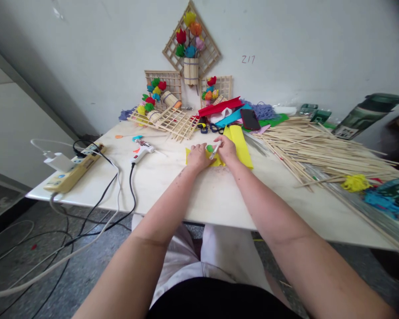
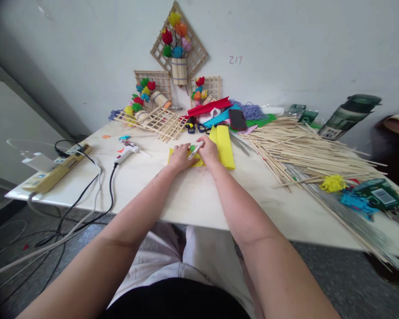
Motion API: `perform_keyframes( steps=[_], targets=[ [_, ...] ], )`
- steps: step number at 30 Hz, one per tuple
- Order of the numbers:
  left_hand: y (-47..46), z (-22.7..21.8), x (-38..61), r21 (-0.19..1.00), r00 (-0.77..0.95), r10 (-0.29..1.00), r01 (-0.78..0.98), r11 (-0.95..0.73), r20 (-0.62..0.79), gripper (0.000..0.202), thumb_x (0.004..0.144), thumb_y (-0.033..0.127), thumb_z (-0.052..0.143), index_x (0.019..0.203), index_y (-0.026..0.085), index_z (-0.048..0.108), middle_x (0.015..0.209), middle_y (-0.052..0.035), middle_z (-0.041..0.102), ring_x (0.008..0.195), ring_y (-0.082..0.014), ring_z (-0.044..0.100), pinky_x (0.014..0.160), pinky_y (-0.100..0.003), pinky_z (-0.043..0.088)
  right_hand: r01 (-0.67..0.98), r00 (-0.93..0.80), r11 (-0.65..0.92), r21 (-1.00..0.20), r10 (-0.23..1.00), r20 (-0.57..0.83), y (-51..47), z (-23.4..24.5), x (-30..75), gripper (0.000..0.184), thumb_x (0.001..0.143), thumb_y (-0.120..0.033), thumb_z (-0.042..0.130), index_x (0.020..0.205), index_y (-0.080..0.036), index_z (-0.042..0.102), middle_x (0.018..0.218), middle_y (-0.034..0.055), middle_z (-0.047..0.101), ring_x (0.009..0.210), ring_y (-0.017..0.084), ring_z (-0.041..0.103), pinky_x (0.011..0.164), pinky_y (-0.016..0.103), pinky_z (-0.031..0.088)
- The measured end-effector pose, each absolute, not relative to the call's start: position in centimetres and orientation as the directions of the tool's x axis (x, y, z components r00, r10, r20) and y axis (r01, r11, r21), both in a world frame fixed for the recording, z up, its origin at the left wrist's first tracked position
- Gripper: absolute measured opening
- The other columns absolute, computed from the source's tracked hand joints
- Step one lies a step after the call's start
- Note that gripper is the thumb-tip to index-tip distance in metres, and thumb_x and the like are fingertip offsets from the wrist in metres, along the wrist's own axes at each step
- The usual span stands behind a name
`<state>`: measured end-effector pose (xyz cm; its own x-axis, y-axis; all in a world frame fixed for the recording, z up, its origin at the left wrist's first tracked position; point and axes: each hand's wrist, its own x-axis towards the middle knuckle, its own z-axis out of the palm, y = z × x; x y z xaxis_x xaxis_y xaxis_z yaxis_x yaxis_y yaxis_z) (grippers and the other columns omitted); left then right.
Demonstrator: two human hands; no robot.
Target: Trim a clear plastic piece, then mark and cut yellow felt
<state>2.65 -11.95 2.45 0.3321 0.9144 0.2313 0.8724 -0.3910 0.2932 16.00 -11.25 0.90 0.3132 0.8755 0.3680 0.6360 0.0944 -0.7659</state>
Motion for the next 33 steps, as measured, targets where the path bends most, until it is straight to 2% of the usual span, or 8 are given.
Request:
perform_keyframes(
  steps=[7,10,15,19,25,28,33],
  targets=[
    [-11.7,2.5,2.4,0.293,0.328,0.925,0.88,-0.373,0.193,0.076,0.067,0.054,0.062,0.129,0.016,0.04,0.123,-0.0116,0.052,0.115,-0.0284,0.044,0.094,-0.034,0.035,0.65,0.383,-0.056,-0.757,0.886,0.263,-11.1,0.4,16.1,0.027,0.059,-0.013,0.053,0.082,-0.024,0.061,0.07,-0.0032,0.063,0.068,0.016,0.058,0.061,0.025,0.044],
    [-11.4,2.2,2.4,0.306,0.319,0.928,0.879,-0.366,0.193,0.076,0.066,0.054,0.063,0.128,0.017,0.041,0.123,-0.011,0.052,0.114,-0.0289,0.044,0.094,-0.035,0.035,0.621,0.4,-0.071,-0.78,0.885,0.239,-11.0,0.5,16.5,0.032,0.059,-0.01,0.05,0.085,-0.024,0.06,0.067,-0.0038,0.063,0.066,0.015,0.06,0.06,0.025,0.045],
    [-11.0,2.0,2.2,0.317,0.335,0.92,0.867,-0.385,0.201,0.077,0.065,0.054,0.064,0.129,0.017,0.041,0.122,-0.0097,0.053,0.112,-0.0293,0.045,0.094,-0.035,0.035,0.599,0.431,-0.041,-0.8,0.859,0.278,-10.9,0.9,16.3,0.031,0.061,-0.012,0.049,0.088,-0.022,0.06,0.069,-0.0027,0.063,0.071,0.016,0.062,0.064,0.025,0.047],
    [-11.0,2.0,2.0,0.31,0.346,0.917,0.866,-0.393,0.198,0.076,0.065,0.052,0.064,0.129,0.018,0.042,0.121,-0.0099,0.053,0.11,-0.0288,0.046,0.092,-0.034,0.037,0.452,0.394,0.053,-0.89,0.884,0.253,-10.7,0.5,15.1,0.031,0.064,-0.016,0.047,0.093,-0.022,0.057,0.074,-0.0024,0.063,0.066,0.014,0.063,0.061,0.024,0.048],
    [-11.2,2.0,2.1,0.289,0.352,0.915,0.871,-0.397,0.196,0.075,0.066,0.055,0.062,0.128,0.018,0.042,0.122,-0.0104,0.052,0.112,-0.0287,0.045,0.093,-0.035,0.036,0.203,0.5,0.017,-0.979,0.858,0.119,-10.2,-0.2,15.2,0.027,0.065,-0.014,0.043,0.089,-0.019,0.054,0.065,-0.003,0.057,0.053,0.011,0.059,0.052,0.022,0.047],
    [-11.6,1.8,2.3,0.272,0.339,0.911,0.877,-0.396,0.233,0.073,0.068,0.057,0.059,0.128,0.018,0.042,0.12,-0.0104,0.053,0.112,-0.0293,0.044,0.093,-0.036,0.036,0.269,0.502,0.031,-0.963,0.849,0.167,-10.1,-0.2,16.5,0.027,0.064,-0.014,0.044,0.088,-0.019,0.055,0.063,-0.0036,0.056,0.052,0.011,0.058,0.051,0.021,0.046],
    [-12.0,1.6,2.7,0.271,0.314,0.913,0.884,-0.381,0.261,0.072,0.069,0.058,0.057,0.127,0.017,0.042,0.119,-0.0112,0.053,0.112,-0.0289,0.043,0.092,-0.036,0.036,0.576,0.437,0.0,-0.818,0.845,0.308,-10.4,0.1,18.5,0.026,0.062,-0.016,0.052,0.086,-0.02,0.059,0.067,-0.0025,0.06,0.063,0.014,0.06,0.059,0.024,0.047]
  ],
)
